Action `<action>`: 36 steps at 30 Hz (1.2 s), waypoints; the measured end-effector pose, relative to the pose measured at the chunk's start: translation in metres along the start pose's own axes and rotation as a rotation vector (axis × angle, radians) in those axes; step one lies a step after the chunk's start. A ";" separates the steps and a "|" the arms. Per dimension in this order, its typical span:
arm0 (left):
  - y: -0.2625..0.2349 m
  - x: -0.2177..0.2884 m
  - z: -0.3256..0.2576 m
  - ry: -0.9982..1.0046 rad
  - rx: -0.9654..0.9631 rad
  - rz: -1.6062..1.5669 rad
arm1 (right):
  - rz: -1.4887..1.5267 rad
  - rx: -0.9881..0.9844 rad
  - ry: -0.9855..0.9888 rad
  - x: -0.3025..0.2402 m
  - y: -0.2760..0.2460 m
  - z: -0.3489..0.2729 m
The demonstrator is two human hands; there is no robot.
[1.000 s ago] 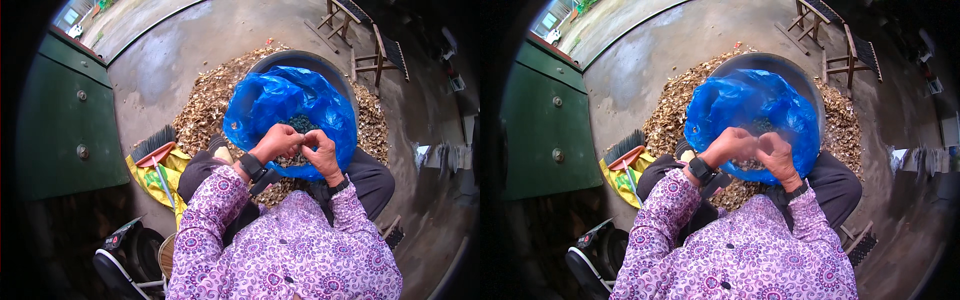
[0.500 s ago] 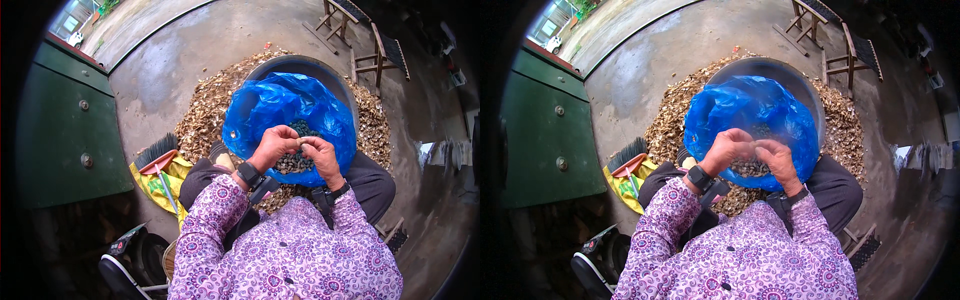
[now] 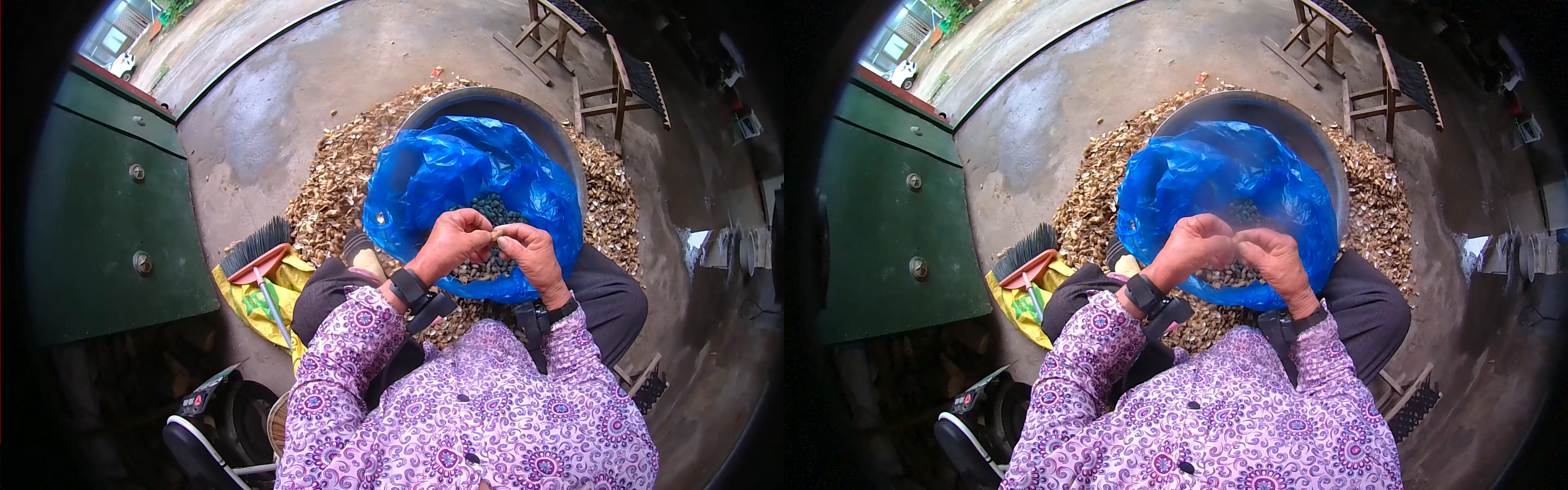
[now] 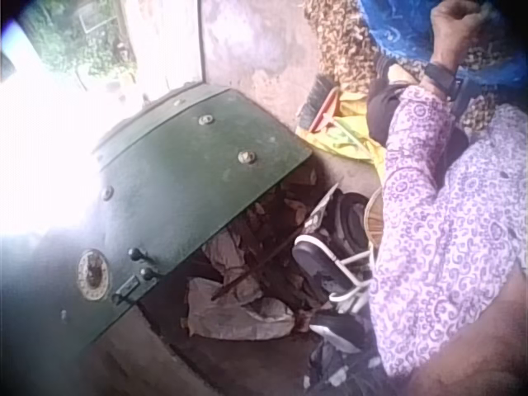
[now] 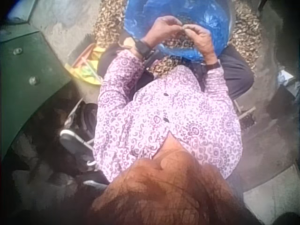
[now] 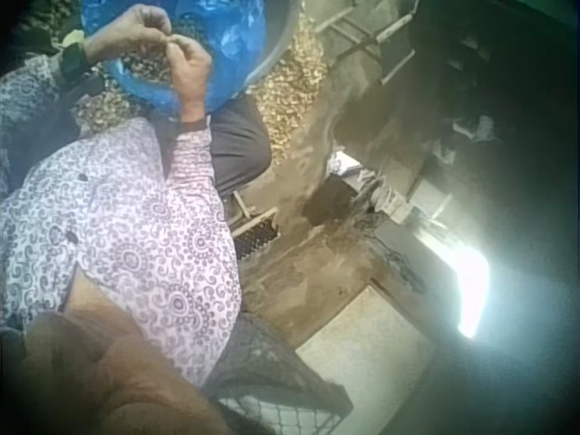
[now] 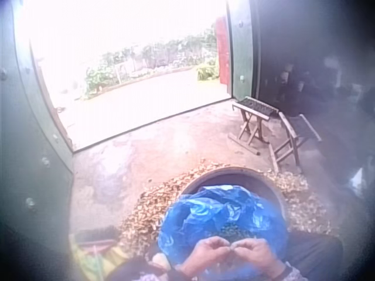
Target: The person sits cross-legged on the floor and repeatedly picks up small nut-like items from a blue plastic bag, shells them by hand, and drops the shells onto the floor while placing the kernels into the bag. The process continues throughout the clip.
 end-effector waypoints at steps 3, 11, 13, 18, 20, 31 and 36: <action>0.001 -0.004 -0.001 0.079 -0.033 0.129 | -0.059 0.023 -0.026 0.001 0.001 0.000; 0.002 0.003 -0.005 0.033 -0.062 0.088 | -0.126 0.010 -0.006 -0.002 0.000 -0.002; 0.003 0.004 -0.007 0.022 -0.064 0.107 | -0.135 0.016 -0.011 -0.003 0.000 -0.003; 0.001 0.002 -0.008 0.026 -0.116 0.120 | -0.157 -0.004 -0.022 -0.001 -0.001 -0.002; 0.000 0.001 -0.008 0.017 -0.115 0.126 | -0.216 -0.040 0.004 -0.003 0.001 -0.002; -0.002 0.006 -0.012 -0.027 -0.156 0.171 | -0.460 0.027 -0.098 -0.016 0.015 -0.011; -0.006 0.006 -0.012 -0.016 -0.128 0.104 | -0.572 0.148 -0.329 -0.015 0.028 -0.012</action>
Point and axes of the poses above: each hand's wrist, its own z-axis towards the middle knuckle, its own y-axis out of the palm, x = y × z, the point moved 2 cm from there along z, towards the middle knuckle, and after that the axes turned 14 degrees about y, right-handed, at the moved point
